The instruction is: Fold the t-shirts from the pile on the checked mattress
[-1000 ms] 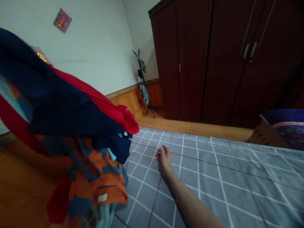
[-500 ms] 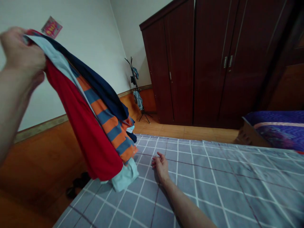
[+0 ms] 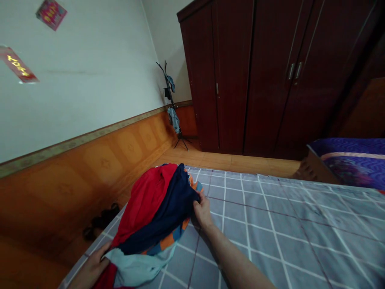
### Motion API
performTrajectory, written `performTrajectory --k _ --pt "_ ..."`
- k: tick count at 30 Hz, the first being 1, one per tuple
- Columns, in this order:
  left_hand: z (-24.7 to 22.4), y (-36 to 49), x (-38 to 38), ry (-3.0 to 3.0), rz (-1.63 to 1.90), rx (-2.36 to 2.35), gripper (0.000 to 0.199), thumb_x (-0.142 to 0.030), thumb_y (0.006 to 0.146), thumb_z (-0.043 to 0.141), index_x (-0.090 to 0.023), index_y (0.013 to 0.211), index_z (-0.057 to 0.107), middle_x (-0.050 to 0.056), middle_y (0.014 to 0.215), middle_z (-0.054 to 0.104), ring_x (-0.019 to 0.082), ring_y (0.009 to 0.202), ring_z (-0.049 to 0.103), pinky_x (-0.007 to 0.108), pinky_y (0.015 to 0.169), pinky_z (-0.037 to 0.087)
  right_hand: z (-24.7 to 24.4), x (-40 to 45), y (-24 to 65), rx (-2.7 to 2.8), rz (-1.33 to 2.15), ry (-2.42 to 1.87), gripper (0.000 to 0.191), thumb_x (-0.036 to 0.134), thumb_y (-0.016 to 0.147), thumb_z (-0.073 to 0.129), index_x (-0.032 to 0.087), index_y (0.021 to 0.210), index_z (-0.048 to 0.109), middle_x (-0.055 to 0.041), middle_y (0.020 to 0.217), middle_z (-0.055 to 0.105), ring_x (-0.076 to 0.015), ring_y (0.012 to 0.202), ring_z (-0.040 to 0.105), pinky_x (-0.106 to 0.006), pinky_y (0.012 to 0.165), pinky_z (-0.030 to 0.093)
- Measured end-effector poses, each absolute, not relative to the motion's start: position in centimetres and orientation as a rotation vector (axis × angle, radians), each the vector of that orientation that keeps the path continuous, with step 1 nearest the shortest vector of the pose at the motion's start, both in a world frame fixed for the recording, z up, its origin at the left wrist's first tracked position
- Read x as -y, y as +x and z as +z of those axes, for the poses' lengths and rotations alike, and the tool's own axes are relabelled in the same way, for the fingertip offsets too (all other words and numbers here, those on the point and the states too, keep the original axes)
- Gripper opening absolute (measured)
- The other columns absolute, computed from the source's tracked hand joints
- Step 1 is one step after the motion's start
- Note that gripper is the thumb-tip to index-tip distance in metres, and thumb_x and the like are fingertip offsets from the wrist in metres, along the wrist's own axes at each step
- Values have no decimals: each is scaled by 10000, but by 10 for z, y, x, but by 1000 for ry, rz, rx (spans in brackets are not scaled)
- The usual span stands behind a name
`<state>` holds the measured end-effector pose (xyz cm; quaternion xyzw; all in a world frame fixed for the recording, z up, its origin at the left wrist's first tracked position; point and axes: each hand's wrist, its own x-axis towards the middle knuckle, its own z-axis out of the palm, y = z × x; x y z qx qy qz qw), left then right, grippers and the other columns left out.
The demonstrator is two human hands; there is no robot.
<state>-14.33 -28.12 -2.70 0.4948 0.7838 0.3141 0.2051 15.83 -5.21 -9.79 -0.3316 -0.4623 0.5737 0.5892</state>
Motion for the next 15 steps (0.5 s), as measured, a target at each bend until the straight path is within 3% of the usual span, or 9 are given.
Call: performTrajectory --k 4,8,12,15 --pt "-52 -128 262 1288 978 -2386 358 -491 600 553 -264 845 681 52 933 722 330 1078 606 440 926 487 -92 53 162 1179 1306 -785 440 142 621 483 209 1031 630 -26 1004 686 -229 978 601 -404 944 419" --pt "7 -95 216 1106 1417 -2075 280 -363 656 541 -209 883 600 32 779 681 243 873 663 347 785 536 -83 62 160 1278 1299 -745 579 126 611 468 222 1173 572 -30 1127 645 -225 1051 576 -388 963 411" --pt "73 -80 189 1034 1884 -1732 262 -317 556 675 -230 760 536 -53 646 599 145 615 592 222 603 510 -75 83 153 1436 1293 -665 613 152 660 499 262 1263 523 -22 1170 619 -213 1043 574 -358 912 445" --pt "75 -88 196 1124 1673 -1816 348 -402 537 695 -249 836 604 -35 660 632 198 646 620 262 582 522 -72 97 150 1609 1273 -592 584 145 623 556 264 1194 592 -16 1045 641 -212 937 588 -341 840 467"
